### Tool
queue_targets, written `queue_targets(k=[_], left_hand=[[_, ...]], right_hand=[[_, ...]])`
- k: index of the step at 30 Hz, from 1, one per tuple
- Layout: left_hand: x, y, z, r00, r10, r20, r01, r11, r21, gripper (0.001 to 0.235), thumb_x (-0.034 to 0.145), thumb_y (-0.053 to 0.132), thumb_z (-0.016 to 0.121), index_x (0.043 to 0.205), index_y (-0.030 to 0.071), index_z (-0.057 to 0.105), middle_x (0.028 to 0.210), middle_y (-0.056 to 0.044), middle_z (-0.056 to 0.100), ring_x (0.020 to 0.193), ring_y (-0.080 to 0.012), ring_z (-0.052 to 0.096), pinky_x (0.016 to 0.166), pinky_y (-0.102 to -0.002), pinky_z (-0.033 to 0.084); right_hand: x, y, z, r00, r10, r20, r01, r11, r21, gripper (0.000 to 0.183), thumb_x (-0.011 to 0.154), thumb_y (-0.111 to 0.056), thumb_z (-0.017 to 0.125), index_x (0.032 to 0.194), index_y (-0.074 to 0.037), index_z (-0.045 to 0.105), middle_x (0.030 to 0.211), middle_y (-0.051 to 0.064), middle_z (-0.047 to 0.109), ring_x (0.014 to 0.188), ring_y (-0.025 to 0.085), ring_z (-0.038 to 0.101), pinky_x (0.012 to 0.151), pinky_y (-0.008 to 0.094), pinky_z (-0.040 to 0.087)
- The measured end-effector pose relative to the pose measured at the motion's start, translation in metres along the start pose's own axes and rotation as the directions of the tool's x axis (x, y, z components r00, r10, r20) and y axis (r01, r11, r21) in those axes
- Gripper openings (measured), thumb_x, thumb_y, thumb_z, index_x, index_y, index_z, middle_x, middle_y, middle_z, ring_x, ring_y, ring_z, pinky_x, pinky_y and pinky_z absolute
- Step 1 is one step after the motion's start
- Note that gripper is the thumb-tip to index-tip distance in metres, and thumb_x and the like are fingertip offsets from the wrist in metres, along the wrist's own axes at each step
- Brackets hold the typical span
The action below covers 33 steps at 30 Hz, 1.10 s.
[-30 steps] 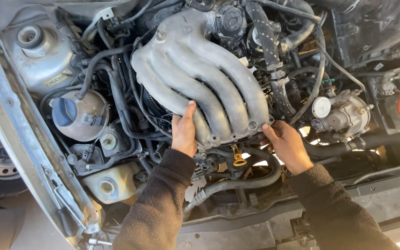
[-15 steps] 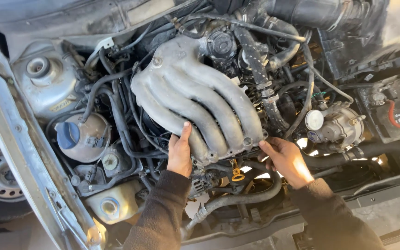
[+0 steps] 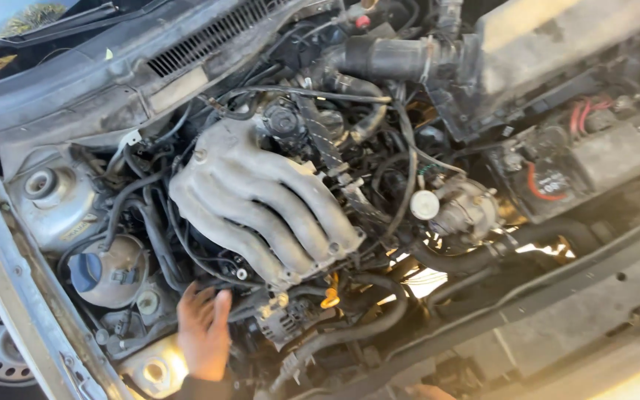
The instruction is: The person works on a car engine with the hood open, using a socket wrench to loosen and remove bolts from the intake manifold. After removing the bolts, the person lifts the manifold off the engine block.
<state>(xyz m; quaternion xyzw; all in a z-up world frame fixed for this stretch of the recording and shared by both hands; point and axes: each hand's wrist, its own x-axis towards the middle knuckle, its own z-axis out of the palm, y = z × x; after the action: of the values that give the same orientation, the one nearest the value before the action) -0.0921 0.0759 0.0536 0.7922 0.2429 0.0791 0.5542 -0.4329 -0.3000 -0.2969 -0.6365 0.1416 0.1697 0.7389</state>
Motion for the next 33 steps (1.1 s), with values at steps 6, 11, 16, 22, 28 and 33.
queue_targets(k=[6,11,16,22,28,33], left_hand=[[-0.062,-0.023,-0.106,0.991,0.073,-0.114,-0.013,0.889,0.458,0.057,0.09,0.026,0.075,0.137,0.0,0.055,0.117,-0.014,0.072,0.1,-0.0204,0.071,0.087,-0.033,0.056],[-0.14,-0.043,-0.226,0.917,0.104,-0.386,0.185,0.747,0.639,0.032,0.092,0.028,0.076,0.116,0.008,0.074,0.098,-0.011,0.076,0.085,-0.0215,0.073,0.08,-0.036,0.056],[-0.165,-0.122,-0.335,0.869,0.05,-0.492,0.353,0.635,0.688,0.027,0.092,0.029,0.077,0.112,0.011,0.077,0.092,-0.011,0.078,0.085,-0.0235,0.075,0.083,-0.036,0.057],[-0.072,-0.148,-0.341,0.902,0.051,-0.428,0.388,0.337,0.858,0.031,0.088,0.04,0.076,0.111,0.019,0.075,0.102,-0.011,0.074,0.091,-0.0351,0.071,0.079,-0.048,0.056],[-0.042,-0.141,-0.307,0.888,-0.027,-0.459,0.455,0.187,0.87,0.044,0.082,0.039,0.076,0.114,0.011,0.068,0.108,-0.016,0.067,0.09,-0.0368,0.071,0.074,-0.05,0.056],[-0.042,-0.164,-0.322,0.879,-0.077,-0.47,0.475,0.228,0.85,0.05,0.082,0.048,0.074,0.113,0.01,0.07,0.11,-0.017,0.068,0.094,-0.0372,0.071,0.082,-0.05,0.057]], right_hand=[[0.042,-0.284,-0.003,0.989,-0.149,0.002,0.147,0.974,-0.17,0.041,0.081,-0.018,0.081,0.119,-0.006,0.07,0.095,0.008,0.076,0.083,0.02,0.073,0.079,0.033,0.058],[0.05,-0.392,0.007,0.969,-0.247,-0.009,0.178,0.726,-0.664,0.04,0.089,-0.028,0.077,0.123,-0.009,0.073,0.095,0.007,0.075,0.077,0.015,0.07,0.071,0.03,0.055],[0.066,-0.357,0.001,0.91,-0.411,-0.06,0.207,0.574,-0.792,0.028,0.104,-0.031,0.078,0.121,-0.009,0.075,0.094,0.005,0.075,0.082,0.014,0.073,0.073,0.025,0.054],[0.083,-0.296,-0.031,0.946,-0.312,-0.091,0.032,0.368,-0.929,0.044,0.105,-0.035,0.079,0.128,0.001,0.067,0.091,0.01,0.076,0.079,0.015,0.073,0.069,0.027,0.057],[0.115,-0.199,-0.096,0.968,-0.228,-0.109,0.028,0.526,-0.85,0.048,0.105,-0.021,0.08,0.138,0.009,0.061,0.082,0.02,0.071,0.058,0.025,0.067,0.061,0.037,0.051],[0.103,-0.24,-0.063,0.955,-0.276,-0.113,0.087,0.621,-0.779,0.048,0.1,-0.027,0.076,0.13,0.006,0.06,0.087,0.016,0.07,0.068,0.019,0.069,0.062,0.033,0.055]])
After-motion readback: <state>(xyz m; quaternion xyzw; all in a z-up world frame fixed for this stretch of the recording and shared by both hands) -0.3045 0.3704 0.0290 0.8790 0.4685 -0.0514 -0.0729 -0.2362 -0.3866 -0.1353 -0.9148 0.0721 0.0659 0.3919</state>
